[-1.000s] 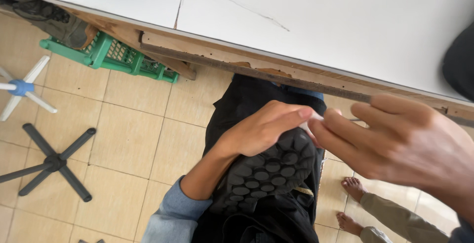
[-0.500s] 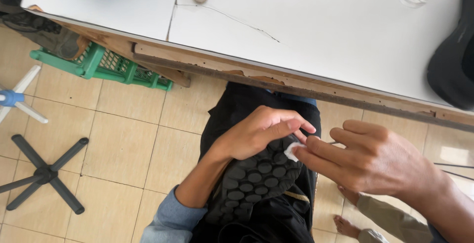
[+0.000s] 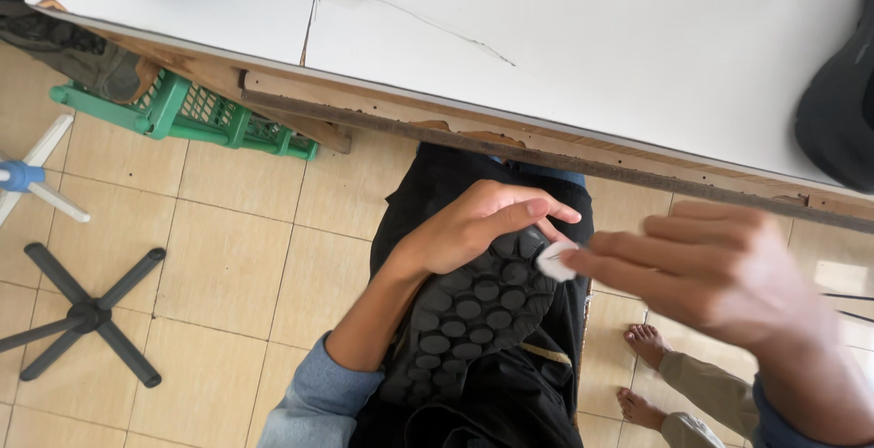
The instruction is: The person opens a package of wipes, takes one out, and pours liquid from a bottle onto it. They then use the wet wipe to clean the sole of a black shoe, rubbing the textured surface thoroughly.
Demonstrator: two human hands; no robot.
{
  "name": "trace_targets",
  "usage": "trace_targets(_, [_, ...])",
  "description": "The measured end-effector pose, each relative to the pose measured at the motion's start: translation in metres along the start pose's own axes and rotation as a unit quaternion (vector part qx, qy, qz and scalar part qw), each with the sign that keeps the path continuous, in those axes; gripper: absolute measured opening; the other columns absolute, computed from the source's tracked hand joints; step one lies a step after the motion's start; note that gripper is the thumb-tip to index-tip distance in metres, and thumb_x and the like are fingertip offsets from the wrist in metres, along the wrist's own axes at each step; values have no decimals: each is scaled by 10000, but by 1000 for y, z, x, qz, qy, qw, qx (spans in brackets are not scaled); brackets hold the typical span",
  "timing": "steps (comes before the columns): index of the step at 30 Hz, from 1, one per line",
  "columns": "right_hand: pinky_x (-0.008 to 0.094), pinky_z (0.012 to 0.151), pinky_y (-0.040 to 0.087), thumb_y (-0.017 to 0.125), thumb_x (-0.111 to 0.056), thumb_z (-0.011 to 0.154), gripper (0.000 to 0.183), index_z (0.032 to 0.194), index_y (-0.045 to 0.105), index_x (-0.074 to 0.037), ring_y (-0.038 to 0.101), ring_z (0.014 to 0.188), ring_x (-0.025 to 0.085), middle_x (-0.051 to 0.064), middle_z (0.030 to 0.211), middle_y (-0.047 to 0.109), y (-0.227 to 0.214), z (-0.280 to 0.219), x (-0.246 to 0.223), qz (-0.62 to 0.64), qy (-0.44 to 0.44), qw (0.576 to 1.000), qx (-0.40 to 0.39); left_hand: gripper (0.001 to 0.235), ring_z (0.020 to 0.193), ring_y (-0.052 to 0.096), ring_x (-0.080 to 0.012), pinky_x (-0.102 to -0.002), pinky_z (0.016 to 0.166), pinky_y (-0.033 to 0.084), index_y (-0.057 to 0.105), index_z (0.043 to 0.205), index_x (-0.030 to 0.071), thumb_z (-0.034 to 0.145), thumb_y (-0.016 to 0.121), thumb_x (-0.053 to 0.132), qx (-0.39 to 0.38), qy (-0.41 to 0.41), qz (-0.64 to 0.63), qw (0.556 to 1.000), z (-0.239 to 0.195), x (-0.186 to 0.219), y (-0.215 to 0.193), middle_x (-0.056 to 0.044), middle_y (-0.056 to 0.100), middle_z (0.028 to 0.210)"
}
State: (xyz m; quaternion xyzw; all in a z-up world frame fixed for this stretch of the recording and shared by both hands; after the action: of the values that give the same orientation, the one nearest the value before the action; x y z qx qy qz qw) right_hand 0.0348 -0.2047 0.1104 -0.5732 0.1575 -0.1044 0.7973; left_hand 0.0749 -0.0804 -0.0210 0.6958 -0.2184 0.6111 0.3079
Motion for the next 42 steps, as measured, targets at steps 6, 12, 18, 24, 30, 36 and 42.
trace_targets(6, [268,390,431,875,-52,967,368,1279,826,-239,564,465,61,-68,1048,881,36,-23,23,-60,6,998,-33,466,1350,722,-187,-356,1271,502,753,1369,30,1176,531,392,-16,56,-39,998,-5,7,1,-99,833,1290])
trace_targets(12, [325,498,430,710,-68,1062,258,1306,786,-104,580,585,129,31,1077,845,10,-7,-16,24,17,999,22,621,1402,713,-215,-421,1312,443,761,1374,59,1125,460,541,11,1,-12,1000,-8,8,-6,-110,865,1236])
trace_targets(18, [304,477,372,716,-22,1075,213,1258,802,-88,491,559,132,38,1070,819,35,-17,-25,-56,16,997,40,545,1194,783,-144,-284,1067,552,763,1345,58,1088,528,477,31,-29,-1,999,-11,4,-4,-134,876,1213])
trace_targets(24, [304,477,391,686,19,1067,248,1238,820,-100,496,532,128,17,1024,834,44,-38,-9,-3,46,997,62,411,1160,832,-172,-277,1041,635,779,1273,32,1063,633,354,40,-14,16,999,2,-3,6,-130,875,1181])
trace_targets(30, [302,492,436,837,142,1018,429,1207,894,-238,566,528,109,-44,945,862,50,-67,14,-76,155,984,47,311,1127,806,-113,-273,1047,605,791,1226,95,1074,676,340,14,2,29,999,4,0,2,-20,880,1139])
trace_targets(36, [224,390,424,780,143,1047,170,1000,820,-15,691,511,121,195,816,837,89,-128,28,81,187,929,309,247,1106,857,-129,-298,1034,633,830,1142,144,1021,731,335,4,-15,189,982,-7,43,-19,12,882,1138])
trace_targets(42, [286,544,530,801,280,978,307,1047,847,-16,765,655,215,173,857,831,91,-71,-1,49,271,891,361,281,1055,841,-126,-273,1011,644,842,1068,135,1014,731,388,54,24,131,990,-12,49,-22,11,875,1055])
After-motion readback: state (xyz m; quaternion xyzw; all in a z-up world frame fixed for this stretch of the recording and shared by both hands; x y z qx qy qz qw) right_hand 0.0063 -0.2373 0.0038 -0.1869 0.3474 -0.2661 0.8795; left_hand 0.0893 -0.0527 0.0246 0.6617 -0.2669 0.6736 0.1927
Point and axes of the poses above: each hand's wrist, its own z-axis towards the middle knuckle, its own y-axis out of the palm, x = y × z, the point moved 9 cm from there along z, towards the middle knuckle
